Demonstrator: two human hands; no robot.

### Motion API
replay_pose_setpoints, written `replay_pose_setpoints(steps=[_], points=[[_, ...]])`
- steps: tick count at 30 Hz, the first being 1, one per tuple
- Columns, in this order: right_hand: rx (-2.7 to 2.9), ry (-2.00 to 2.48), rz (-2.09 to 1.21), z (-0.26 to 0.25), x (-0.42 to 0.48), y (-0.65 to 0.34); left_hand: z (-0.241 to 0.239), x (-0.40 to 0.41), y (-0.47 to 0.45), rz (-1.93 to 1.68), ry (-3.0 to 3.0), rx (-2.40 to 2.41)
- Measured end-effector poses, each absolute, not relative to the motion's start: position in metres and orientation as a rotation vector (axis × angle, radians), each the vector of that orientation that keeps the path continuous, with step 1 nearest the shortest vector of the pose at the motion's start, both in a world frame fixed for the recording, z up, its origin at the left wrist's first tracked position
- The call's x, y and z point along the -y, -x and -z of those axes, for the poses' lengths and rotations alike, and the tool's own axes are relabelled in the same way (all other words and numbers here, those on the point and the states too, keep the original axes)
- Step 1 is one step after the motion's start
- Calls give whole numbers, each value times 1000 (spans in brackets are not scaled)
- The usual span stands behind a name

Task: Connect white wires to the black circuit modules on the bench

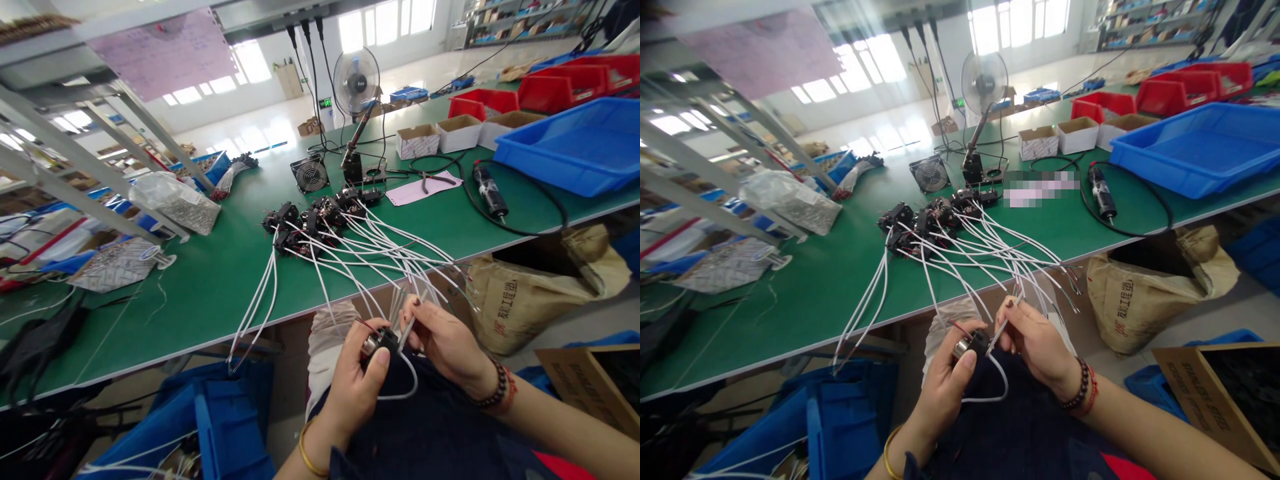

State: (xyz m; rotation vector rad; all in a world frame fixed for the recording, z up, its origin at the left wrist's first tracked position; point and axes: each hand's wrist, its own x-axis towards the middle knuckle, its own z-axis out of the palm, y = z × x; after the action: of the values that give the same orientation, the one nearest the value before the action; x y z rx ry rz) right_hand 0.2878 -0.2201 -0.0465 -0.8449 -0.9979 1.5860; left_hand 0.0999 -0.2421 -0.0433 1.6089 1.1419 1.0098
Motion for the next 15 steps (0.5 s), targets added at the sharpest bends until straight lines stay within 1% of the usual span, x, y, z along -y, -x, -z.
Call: replay_pose_setpoints(steps=[3,5,9,13,15], points=[[948,841,-1670,52,218,-283,47,242,-100,-1036,-1567,-1059],[939,843,-1645,52,220,-284,48,241,-100,-1041,-1554,-1055],[1004,842,-1428,45,229,-296,44,239,-99,-1033,-1575,-1161],[1350,871,-1137,39,236,-304,40,239,-99,-987,-1641,-1223],[1477,889,-1077,39,237,-303,39,240,-99,-982,-1667,-1227]])
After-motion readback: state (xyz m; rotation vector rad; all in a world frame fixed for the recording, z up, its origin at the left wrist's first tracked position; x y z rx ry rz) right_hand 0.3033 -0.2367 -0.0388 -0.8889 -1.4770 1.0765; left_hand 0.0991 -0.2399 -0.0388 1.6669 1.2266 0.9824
